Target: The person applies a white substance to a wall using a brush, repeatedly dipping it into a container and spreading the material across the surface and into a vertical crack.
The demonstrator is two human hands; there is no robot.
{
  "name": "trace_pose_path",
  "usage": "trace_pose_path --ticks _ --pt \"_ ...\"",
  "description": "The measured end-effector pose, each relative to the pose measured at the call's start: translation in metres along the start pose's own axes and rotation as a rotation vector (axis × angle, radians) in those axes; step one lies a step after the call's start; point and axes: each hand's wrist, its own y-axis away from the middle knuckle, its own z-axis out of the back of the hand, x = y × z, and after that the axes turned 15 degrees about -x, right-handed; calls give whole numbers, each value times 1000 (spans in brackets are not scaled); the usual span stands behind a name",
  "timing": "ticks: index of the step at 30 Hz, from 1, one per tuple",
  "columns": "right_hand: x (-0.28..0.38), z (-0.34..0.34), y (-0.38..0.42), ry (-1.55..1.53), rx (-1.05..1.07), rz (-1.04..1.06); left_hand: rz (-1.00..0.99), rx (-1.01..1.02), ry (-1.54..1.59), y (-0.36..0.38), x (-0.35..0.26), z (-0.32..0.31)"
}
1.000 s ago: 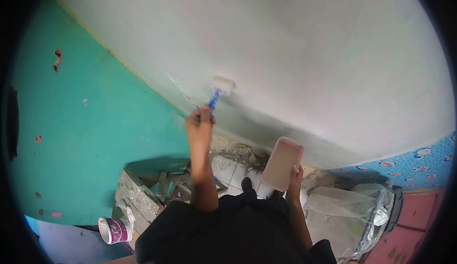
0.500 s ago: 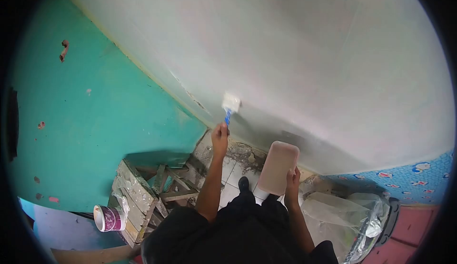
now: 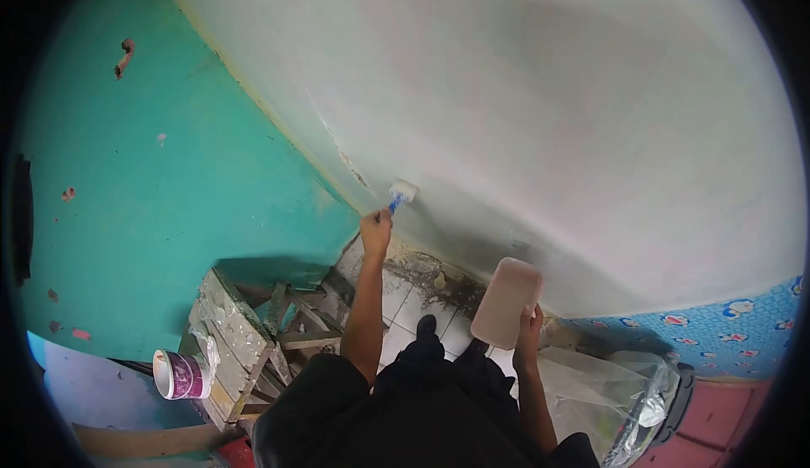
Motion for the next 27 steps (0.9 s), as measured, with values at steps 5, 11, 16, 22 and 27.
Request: trace_pose_path --ticks 5,11,16,22,27 --pt "-12 -24 3 -24 -30 -32 167 17 334 -34 -122 54" --pt "-28 -60 15 -90 -44 -69 84 36 640 -48 -162 78" --pt "-27 -75 29 -115 -48 -105 -71 83 514 -27 -57 26" --pt "-27 -73 39 -123 -98 -124 -4 95 71 33 114 -19" --pt "-32 -70 33 -108 -108 -107 214 252 -67 33 97 -4"
